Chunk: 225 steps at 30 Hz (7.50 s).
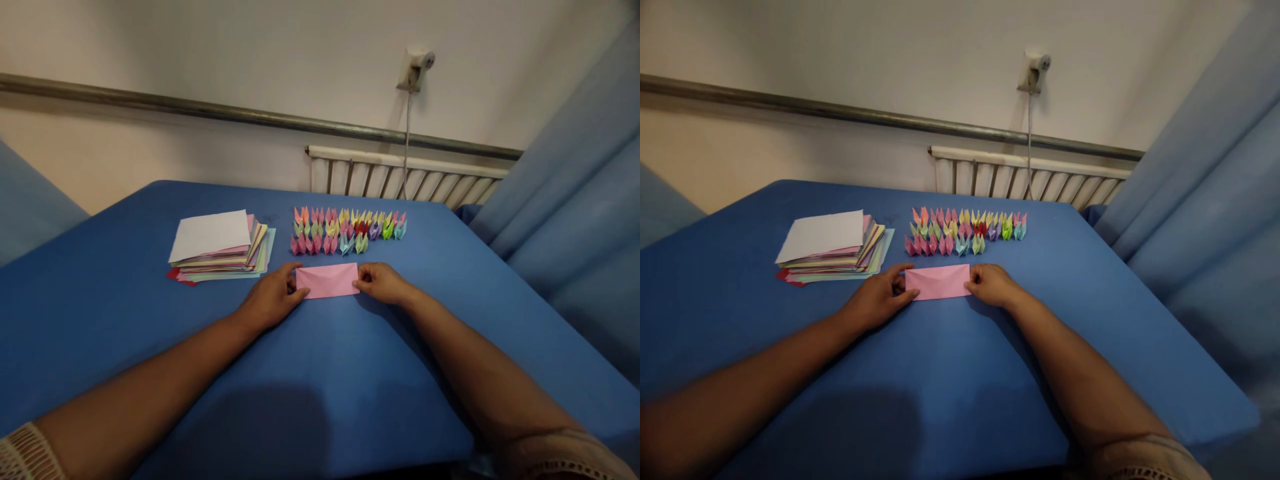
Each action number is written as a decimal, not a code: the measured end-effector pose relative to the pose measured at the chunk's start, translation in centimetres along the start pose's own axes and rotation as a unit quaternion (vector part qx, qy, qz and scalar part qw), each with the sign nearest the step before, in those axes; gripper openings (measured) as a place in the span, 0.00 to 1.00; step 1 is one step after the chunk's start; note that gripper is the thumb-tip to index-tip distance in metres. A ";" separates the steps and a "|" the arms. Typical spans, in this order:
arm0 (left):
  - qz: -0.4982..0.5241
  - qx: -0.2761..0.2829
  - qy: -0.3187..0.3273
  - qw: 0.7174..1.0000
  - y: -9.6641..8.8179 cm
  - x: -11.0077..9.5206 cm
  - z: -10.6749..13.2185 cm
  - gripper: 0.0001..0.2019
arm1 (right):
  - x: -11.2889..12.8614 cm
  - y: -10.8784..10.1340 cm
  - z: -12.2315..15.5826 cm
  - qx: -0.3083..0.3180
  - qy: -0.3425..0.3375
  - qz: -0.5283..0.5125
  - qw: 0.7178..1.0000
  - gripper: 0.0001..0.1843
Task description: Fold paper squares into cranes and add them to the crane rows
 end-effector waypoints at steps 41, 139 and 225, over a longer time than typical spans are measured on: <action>-0.209 0.166 0.238 0.934 4.4 -5.1 4.4 0.41 | 4.1 3.1 2.2 -0.049 0.040 0.217 0.974 0.32; -0.138 0.079 0.225 0.961 4.7 -6.1 2.5 0.40 | 8.9 6.8 3.5 0.076 -0.161 0.181 0.967 0.41; 0.402 -0.048 -0.066 0.912 -0.7 2.1 -1.0 0.18 | 1.2 0.0 -1.2 -0.176 -0.064 -0.477 0.858 0.18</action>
Point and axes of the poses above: each hand's wrist, its own z-axis away from the middle knuckle, its own y-axis out of the palm, x = y × z, the point moved 9 cm from there along -z, towards the middle knuckle, and after that the axes turned 2 degrees about x, right-handed, at the moved point
